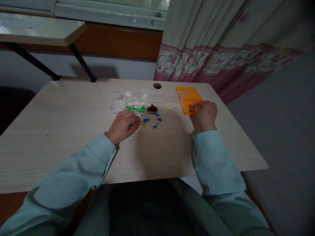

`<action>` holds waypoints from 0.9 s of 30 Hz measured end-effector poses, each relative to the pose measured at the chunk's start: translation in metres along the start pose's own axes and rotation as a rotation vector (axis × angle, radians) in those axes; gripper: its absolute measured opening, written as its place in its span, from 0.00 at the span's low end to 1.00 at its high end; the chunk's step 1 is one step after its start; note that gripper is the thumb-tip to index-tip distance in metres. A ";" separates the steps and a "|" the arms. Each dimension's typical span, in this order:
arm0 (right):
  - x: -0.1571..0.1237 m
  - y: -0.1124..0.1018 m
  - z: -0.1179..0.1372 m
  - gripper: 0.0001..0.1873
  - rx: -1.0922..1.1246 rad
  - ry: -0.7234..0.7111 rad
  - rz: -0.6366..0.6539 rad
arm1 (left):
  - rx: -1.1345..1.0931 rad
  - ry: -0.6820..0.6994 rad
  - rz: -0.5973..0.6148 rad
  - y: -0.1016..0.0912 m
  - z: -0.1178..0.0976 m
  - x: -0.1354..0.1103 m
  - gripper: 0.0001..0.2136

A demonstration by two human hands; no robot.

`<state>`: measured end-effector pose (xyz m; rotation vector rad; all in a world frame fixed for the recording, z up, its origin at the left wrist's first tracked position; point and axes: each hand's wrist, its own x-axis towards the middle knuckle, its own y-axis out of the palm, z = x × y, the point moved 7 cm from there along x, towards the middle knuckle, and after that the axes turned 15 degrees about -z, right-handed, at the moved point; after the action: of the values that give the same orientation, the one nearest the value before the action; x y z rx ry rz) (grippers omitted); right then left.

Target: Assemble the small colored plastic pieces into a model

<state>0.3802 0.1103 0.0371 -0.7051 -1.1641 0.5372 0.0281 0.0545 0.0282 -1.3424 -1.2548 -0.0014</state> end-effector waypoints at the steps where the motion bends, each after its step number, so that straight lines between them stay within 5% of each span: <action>1: 0.001 -0.004 0.002 0.16 0.025 -0.005 -0.037 | 0.001 -0.001 0.000 0.000 0.000 0.000 0.11; 8: 0.000 -0.026 0.034 0.17 0.237 -0.085 -0.201 | -0.011 -0.036 0.023 0.001 0.001 0.001 0.10; 18: -0.029 -0.031 0.093 0.16 0.359 -0.297 -0.101 | -0.003 -0.062 0.082 0.012 -0.004 0.000 0.09; 27: -0.039 -0.031 0.111 0.16 0.431 -0.354 -0.028 | 0.041 -0.053 0.091 0.019 -0.007 0.001 0.09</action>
<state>0.2634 0.0854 0.0606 -0.2257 -1.3244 0.8809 0.0447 0.0563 0.0170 -1.3707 -1.2307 0.1244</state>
